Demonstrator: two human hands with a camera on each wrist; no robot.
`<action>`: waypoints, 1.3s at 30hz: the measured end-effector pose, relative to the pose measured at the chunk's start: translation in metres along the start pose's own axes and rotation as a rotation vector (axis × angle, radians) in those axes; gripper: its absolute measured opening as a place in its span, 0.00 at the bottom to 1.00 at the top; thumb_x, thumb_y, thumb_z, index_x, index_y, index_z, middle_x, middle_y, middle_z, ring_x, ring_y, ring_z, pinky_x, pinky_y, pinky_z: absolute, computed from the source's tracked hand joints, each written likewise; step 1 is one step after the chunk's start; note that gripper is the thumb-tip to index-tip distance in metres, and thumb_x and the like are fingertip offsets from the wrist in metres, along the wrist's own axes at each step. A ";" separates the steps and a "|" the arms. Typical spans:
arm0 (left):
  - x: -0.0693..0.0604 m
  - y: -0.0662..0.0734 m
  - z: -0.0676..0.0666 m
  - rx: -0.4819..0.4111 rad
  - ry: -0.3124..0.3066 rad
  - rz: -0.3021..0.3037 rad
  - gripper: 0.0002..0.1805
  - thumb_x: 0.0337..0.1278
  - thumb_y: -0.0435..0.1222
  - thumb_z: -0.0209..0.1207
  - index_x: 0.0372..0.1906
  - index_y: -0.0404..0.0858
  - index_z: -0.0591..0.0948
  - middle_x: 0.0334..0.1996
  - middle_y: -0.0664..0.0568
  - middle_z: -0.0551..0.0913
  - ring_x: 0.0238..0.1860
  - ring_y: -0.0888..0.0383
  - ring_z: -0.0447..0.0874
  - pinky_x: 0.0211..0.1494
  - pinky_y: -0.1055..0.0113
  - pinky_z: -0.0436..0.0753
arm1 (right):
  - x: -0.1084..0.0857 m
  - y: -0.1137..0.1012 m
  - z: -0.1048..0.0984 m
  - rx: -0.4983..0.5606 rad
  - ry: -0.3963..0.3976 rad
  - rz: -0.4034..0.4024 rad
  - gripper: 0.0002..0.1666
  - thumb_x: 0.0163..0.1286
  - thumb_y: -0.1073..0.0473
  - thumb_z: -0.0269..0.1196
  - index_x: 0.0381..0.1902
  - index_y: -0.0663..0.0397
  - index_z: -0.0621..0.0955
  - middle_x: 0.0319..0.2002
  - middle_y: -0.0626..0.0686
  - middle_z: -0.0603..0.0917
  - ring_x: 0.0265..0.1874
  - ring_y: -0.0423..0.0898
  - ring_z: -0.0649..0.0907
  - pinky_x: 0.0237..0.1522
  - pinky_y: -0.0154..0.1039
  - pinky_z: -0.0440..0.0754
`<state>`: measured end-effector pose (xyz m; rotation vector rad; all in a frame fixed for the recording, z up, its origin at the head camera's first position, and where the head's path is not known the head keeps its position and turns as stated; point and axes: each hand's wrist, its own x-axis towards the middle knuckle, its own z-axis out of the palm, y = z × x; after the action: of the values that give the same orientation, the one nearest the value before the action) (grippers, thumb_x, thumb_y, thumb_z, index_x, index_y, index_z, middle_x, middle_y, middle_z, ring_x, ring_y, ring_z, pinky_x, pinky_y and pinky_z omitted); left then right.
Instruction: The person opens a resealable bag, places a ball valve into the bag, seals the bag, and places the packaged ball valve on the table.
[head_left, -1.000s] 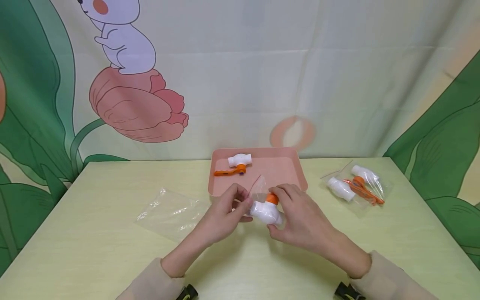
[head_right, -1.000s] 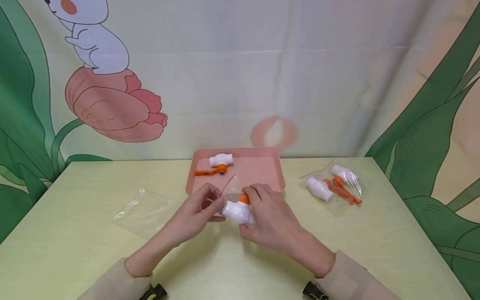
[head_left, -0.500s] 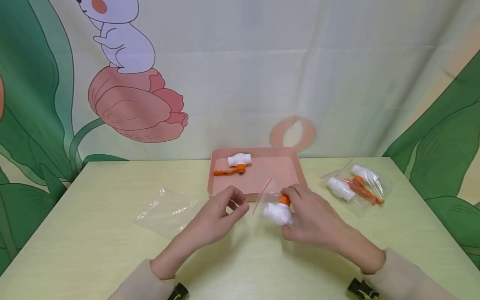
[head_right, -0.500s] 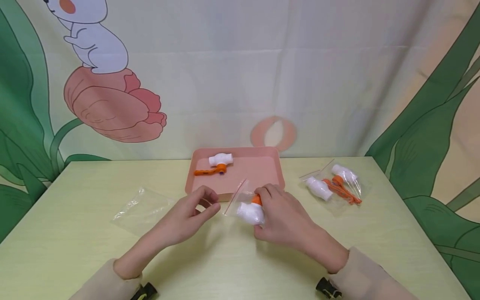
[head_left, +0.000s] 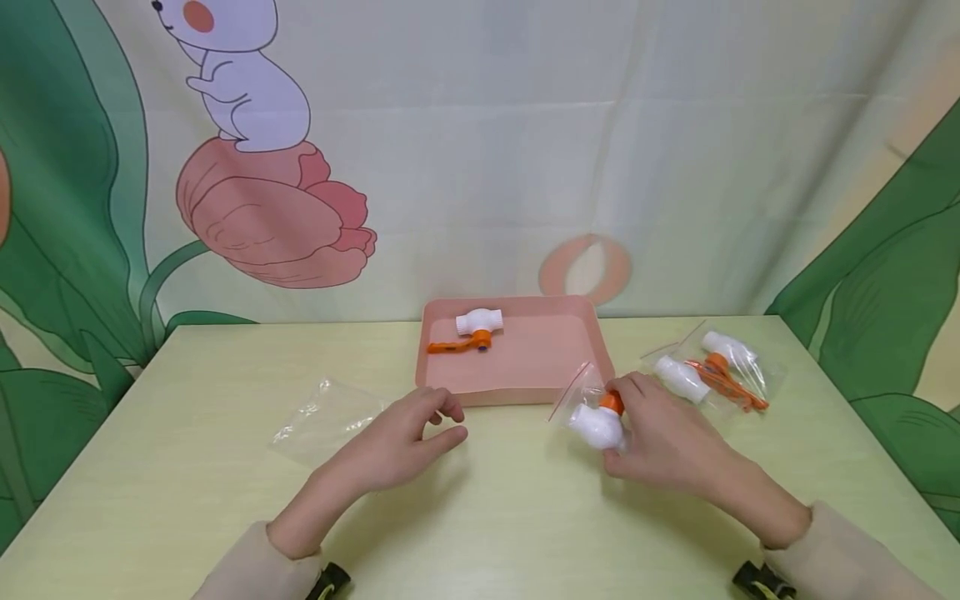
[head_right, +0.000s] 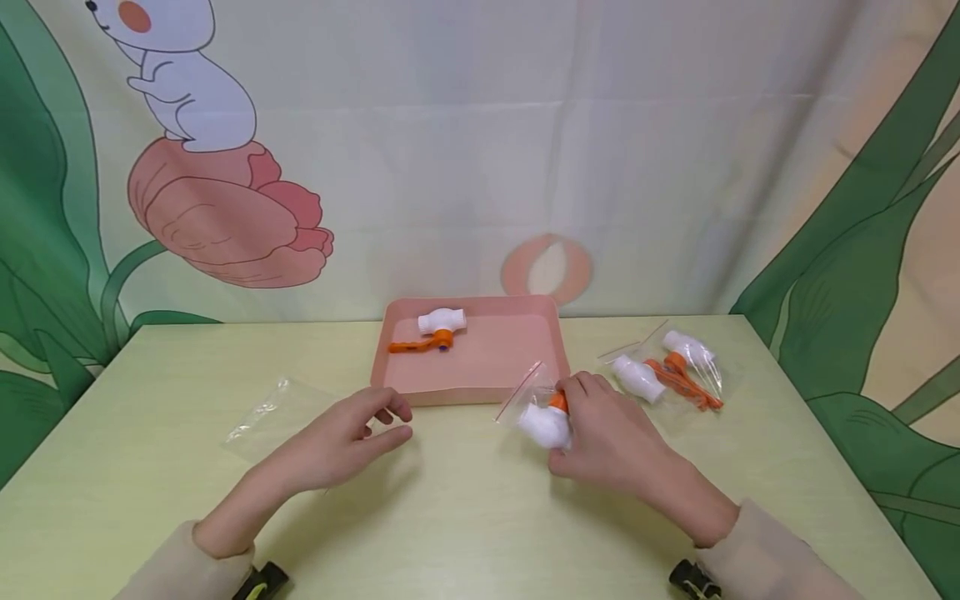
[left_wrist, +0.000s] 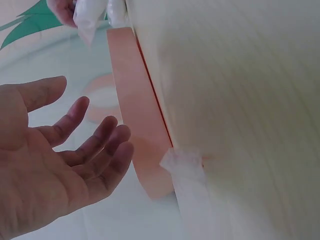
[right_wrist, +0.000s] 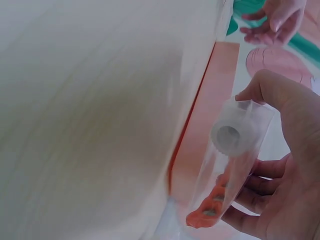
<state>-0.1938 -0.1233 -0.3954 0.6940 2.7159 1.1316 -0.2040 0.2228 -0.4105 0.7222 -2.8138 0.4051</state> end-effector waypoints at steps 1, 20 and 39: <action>0.000 -0.002 -0.001 0.009 -0.002 -0.005 0.07 0.74 0.41 0.60 0.47 0.43 0.80 0.48 0.51 0.80 0.55 0.46 0.78 0.57 0.51 0.77 | -0.002 0.003 0.000 0.001 -0.008 0.019 0.35 0.46 0.52 0.73 0.51 0.63 0.79 0.45 0.52 0.80 0.39 0.46 0.78 0.34 0.41 0.79; -0.010 -0.028 -0.027 0.099 -0.041 -0.047 0.10 0.74 0.44 0.59 0.49 0.42 0.80 0.53 0.45 0.77 0.58 0.43 0.73 0.59 0.47 0.75 | -0.032 0.051 -0.011 -0.056 -0.124 0.154 0.29 0.41 0.54 0.73 0.41 0.59 0.77 0.32 0.49 0.72 0.30 0.47 0.72 0.26 0.41 0.70; -0.016 -0.052 -0.054 0.223 -0.136 -0.098 0.25 0.62 0.43 0.69 0.59 0.35 0.77 0.66 0.34 0.69 0.67 0.34 0.65 0.66 0.39 0.70 | -0.039 0.073 -0.023 -0.090 -0.131 0.123 0.33 0.44 0.57 0.73 0.49 0.67 0.79 0.68 0.76 0.66 0.64 0.73 0.68 0.48 0.65 0.78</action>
<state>-0.2131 -0.1972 -0.3946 0.6317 2.7493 0.7393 -0.2032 0.3088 -0.4144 0.5789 -2.9879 0.2568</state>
